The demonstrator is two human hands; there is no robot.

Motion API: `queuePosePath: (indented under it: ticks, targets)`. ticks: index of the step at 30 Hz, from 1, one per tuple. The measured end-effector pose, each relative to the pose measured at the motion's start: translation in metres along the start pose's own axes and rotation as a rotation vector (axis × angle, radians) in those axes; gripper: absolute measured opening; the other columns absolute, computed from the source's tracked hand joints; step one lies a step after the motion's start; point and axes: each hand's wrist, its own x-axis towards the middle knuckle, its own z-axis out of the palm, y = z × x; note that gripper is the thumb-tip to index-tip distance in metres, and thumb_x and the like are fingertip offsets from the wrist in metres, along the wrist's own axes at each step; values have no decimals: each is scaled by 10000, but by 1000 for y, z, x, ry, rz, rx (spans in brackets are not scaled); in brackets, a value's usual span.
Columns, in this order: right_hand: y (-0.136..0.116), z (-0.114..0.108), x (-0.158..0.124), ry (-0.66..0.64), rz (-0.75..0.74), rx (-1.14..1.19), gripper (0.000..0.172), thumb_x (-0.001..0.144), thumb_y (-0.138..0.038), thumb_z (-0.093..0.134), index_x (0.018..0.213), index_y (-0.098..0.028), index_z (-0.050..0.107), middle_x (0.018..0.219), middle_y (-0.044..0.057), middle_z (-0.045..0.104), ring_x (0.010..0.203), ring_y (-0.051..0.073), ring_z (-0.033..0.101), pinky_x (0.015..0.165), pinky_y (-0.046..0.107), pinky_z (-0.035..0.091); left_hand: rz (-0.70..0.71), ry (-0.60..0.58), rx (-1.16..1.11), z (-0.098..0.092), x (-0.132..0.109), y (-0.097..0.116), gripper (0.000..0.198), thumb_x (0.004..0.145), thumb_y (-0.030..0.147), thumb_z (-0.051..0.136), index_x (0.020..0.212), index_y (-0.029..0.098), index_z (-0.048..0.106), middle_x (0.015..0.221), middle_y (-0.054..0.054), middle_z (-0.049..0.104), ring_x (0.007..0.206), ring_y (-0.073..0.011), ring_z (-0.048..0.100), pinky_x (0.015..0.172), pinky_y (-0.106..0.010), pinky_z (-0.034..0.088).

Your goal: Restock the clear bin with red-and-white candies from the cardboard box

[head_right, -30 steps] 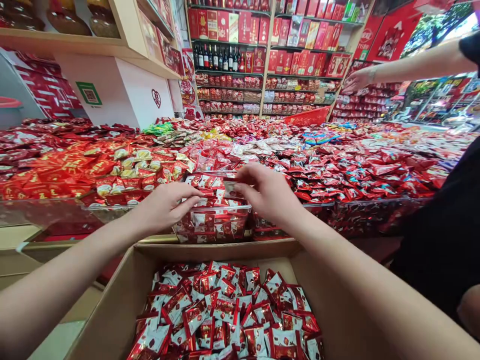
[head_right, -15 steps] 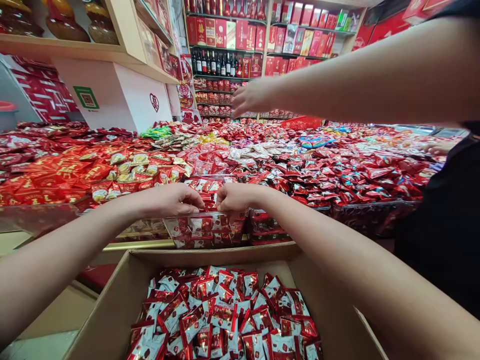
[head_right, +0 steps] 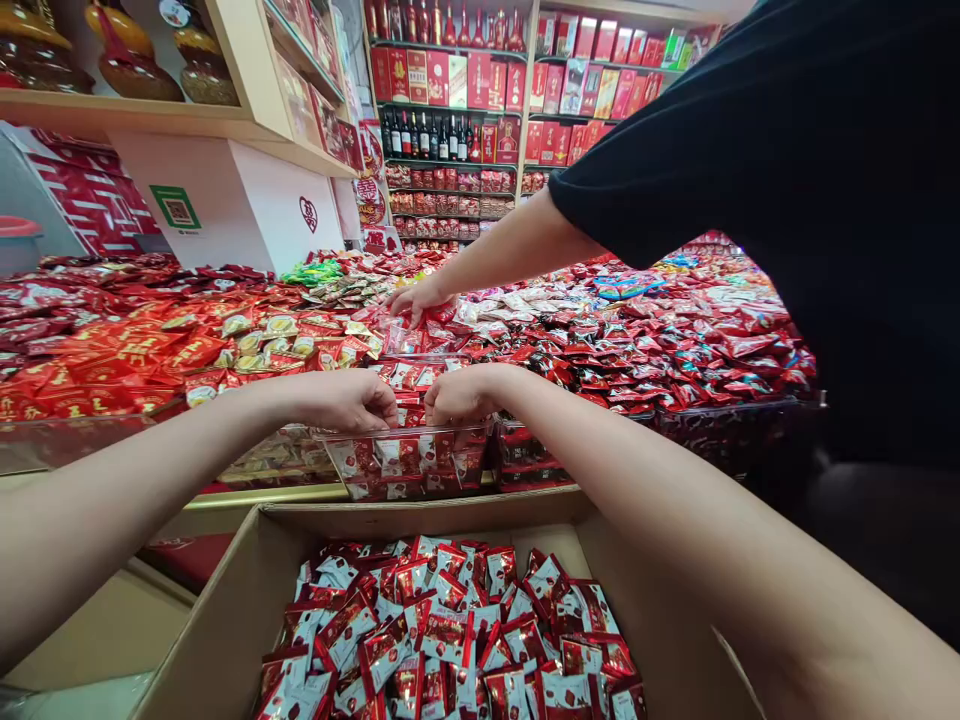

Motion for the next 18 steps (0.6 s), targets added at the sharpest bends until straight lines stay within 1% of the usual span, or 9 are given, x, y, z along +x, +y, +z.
queuePosePath:
  ticks: [6, 11, 14, 16, 17, 18]
  targets:
    - [3, -1, 6, -11, -27, -39, 170, 580, -17, 437, 600, -157, 531, 515, -48, 542, 525, 95, 543, 552, 237, 454, -5, -10, 23, -1, -1, 0, 137, 595, 230, 509, 641, 175, 627, 563, 32, 610, 509, -101, 488, 444, -164, 315]
    - [6, -1, 6, 9, -61, -39, 180, 591, -20, 454, 635, -155, 565, 517, -47, 557, 540, 92, 546, 568, 231, 453, -37, -12, 65, -3, 0, 4, 125, 600, 242, 518, 622, 173, 620, 553, 34, 610, 494, -94, 479, 444, -166, 304]
    - [6, -1, 4, 35, -54, -119, 182, 622, -35, 442, 664, -149, 579, 499, -44, 541, 527, 91, 541, 565, 236, 447, -36, -33, 71, -3, 3, 4, 128, 597, 246, 525, 629, 166, 619, 546, 40, 601, 487, -84, 471, 444, -157, 300]
    - [3, 0, -2, 95, -50, -250, 162, 648, -62, 446, 686, -130, 588, 480, -39, 514, 525, 98, 538, 558, 245, 437, -31, -44, 89, -2, 4, 2, 162, 601, 274, 521, 643, 150, 617, 527, 55, 578, 487, -67, 464, 458, -139, 299]
    - [1, 1, -7, 153, -64, -323, 142, 654, -79, 461, 699, -115, 591, 484, -36, 505, 540, 104, 539, 562, 247, 429, -17, -40, 104, -1, 5, 1, 204, 613, 297, 506, 676, 138, 618, 537, 66, 570, 501, -54, 465, 481, -125, 301]
    - [-1, 2, -15, 238, -96, -384, 128, 656, -96, 480, 717, -101, 593, 504, -34, 504, 570, 109, 543, 575, 246, 419, -9, -39, 128, 0, 5, 0, 262, 630, 324, 476, 724, 124, 616, 556, 79, 565, 523, -40, 470, 516, -113, 302]
